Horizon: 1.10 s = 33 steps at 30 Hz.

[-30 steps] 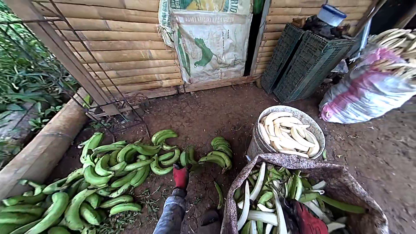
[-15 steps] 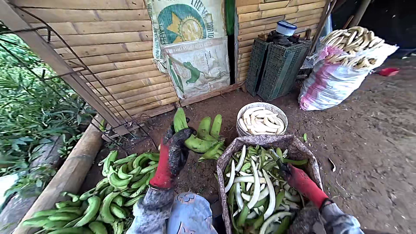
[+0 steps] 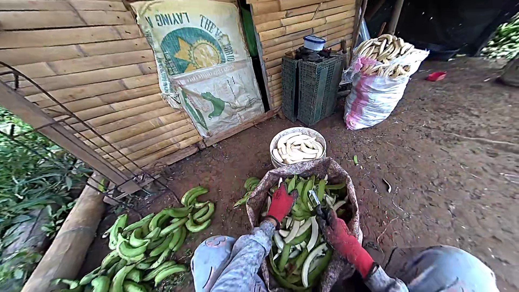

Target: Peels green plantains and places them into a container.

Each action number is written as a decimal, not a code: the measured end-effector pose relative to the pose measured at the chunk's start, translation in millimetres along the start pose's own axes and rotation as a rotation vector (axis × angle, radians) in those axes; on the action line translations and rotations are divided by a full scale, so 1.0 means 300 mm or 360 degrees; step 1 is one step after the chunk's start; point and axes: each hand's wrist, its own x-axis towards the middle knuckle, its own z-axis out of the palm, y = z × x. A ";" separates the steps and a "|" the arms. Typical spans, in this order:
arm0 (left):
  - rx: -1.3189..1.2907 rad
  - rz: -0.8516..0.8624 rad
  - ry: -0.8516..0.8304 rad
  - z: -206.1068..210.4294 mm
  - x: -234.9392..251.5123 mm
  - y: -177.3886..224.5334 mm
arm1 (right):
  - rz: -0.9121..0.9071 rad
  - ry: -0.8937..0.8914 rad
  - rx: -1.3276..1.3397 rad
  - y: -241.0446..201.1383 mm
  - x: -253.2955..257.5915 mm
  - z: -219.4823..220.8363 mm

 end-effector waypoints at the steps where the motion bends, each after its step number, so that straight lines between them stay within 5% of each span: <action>1: -0.0058 -0.0040 -0.0001 0.008 0.010 -0.009 | -0.0032 0.0022 -0.0024 -0.001 -0.007 0.024; 18: -0.0601 -0.0111 0.0204 0.116 0.010 -0.080 | 0.0312 -0.0252 -0.0585 -0.038 -0.035 0.144; 21: -0.0380 0.0081 0.0253 0.098 -0.039 -0.041 | 0.0398 -0.0239 -0.0740 -0.047 -0.016 0.157; 25: 0.0467 0.0733 0.0033 0.070 -0.176 0.034 | 0.0384 -0.0254 -0.0759 -0.046 0.000 0.156; 27: 0.0263 0.1141 0.0455 0.098 -0.222 0.027 | 0.0317 -0.0252 -0.0749 -0.030 0.003 0.134; 28: 0.0098 0.1137 0.0625 0.088 -0.227 0.028 | 0.0288 -0.0242 -0.0737 -0.042 -0.006 0.111; 33: -0.1043 0.0445 0.0657 -0.063 -0.140 -0.024 | -0.0082 -0.0453 -0.0930 -0.141 -0.122 0.078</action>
